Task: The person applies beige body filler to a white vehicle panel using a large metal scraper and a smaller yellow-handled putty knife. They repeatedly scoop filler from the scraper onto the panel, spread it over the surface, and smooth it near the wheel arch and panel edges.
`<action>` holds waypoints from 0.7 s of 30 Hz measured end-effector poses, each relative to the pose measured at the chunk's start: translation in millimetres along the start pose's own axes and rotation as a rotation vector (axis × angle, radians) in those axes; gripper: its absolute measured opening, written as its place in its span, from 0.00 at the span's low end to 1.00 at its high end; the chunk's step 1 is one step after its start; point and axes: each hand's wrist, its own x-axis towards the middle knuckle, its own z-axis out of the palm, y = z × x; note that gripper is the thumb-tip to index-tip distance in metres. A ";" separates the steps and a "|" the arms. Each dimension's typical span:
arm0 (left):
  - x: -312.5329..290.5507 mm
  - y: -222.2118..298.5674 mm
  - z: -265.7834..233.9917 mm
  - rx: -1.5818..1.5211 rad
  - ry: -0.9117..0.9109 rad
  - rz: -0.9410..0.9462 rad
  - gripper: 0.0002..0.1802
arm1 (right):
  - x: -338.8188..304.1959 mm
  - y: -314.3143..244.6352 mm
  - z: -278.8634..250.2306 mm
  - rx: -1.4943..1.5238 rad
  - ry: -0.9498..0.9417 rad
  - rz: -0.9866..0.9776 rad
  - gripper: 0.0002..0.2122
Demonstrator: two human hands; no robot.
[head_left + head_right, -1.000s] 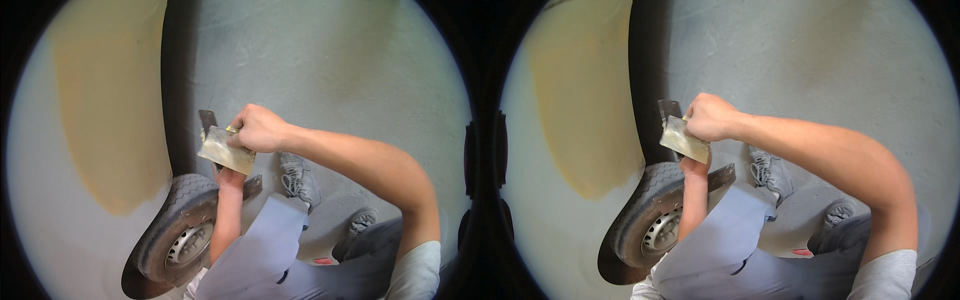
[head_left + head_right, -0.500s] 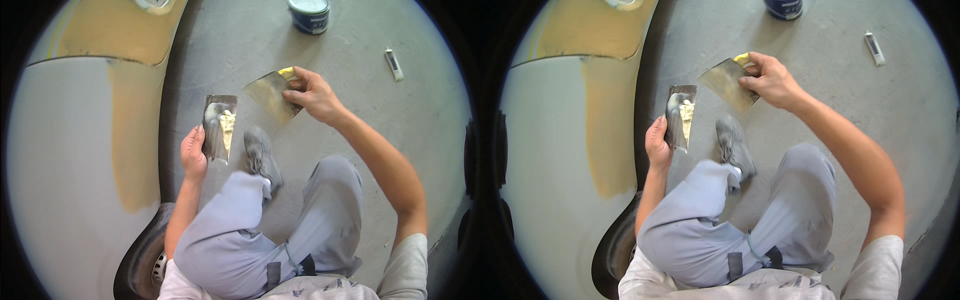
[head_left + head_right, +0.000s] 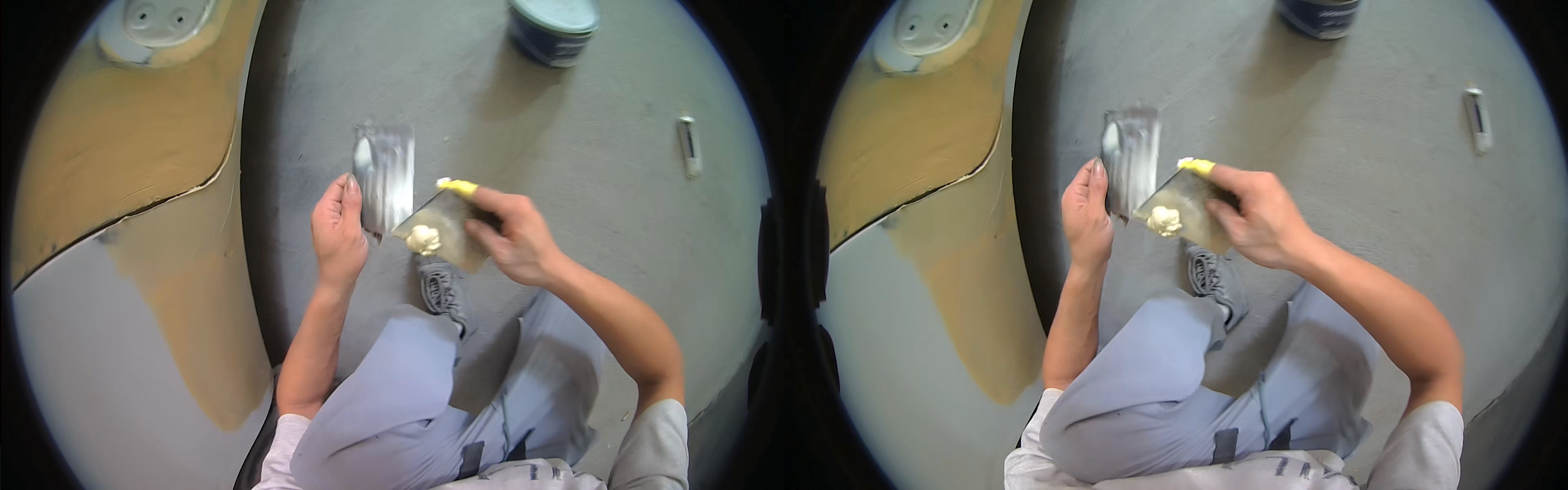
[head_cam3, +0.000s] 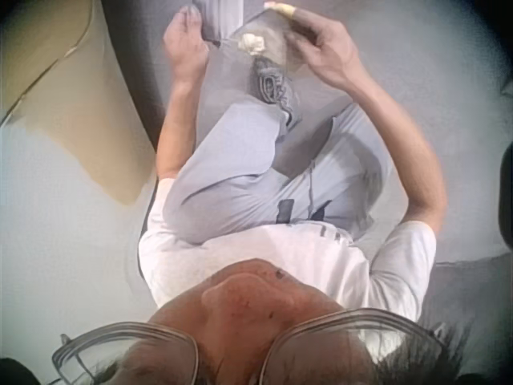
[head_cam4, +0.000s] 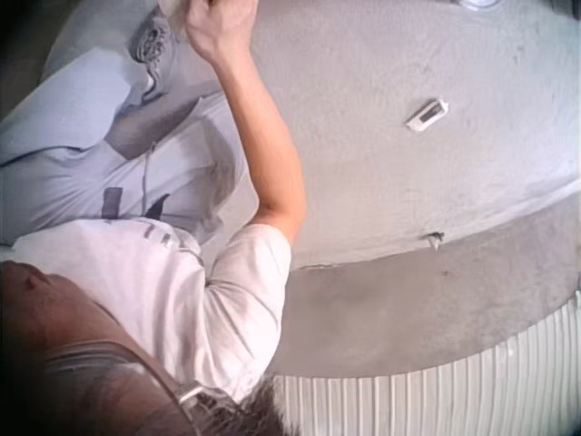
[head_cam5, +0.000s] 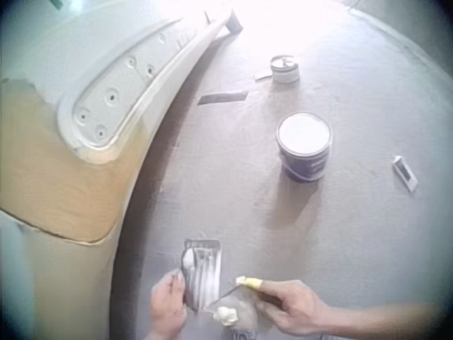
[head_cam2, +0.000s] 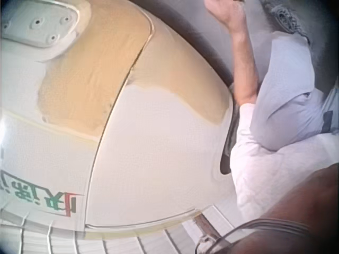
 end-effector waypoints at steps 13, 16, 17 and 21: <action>-46.6 -38.2 -42.1 -0.735 0.245 -0.518 0.15 | 70.8 65.0 53.4 -0.207 -0.062 -1.027 0.15; -46.8 -58.9 -67.0 -0.997 0.158 -0.429 0.14 | 86.8 87.6 63.5 -0.269 -0.066 -0.961 0.12; -45.2 -65.0 -80.1 -1.028 0.242 -0.455 0.13 | 92.1 90.7 74.8 -0.251 -0.024 -0.813 0.11; -37.8 -95.0 -120.2 -1.096 0.248 -0.337 0.13 | 137.3 82.8 117.9 0.079 0.137 -0.003 0.12</action>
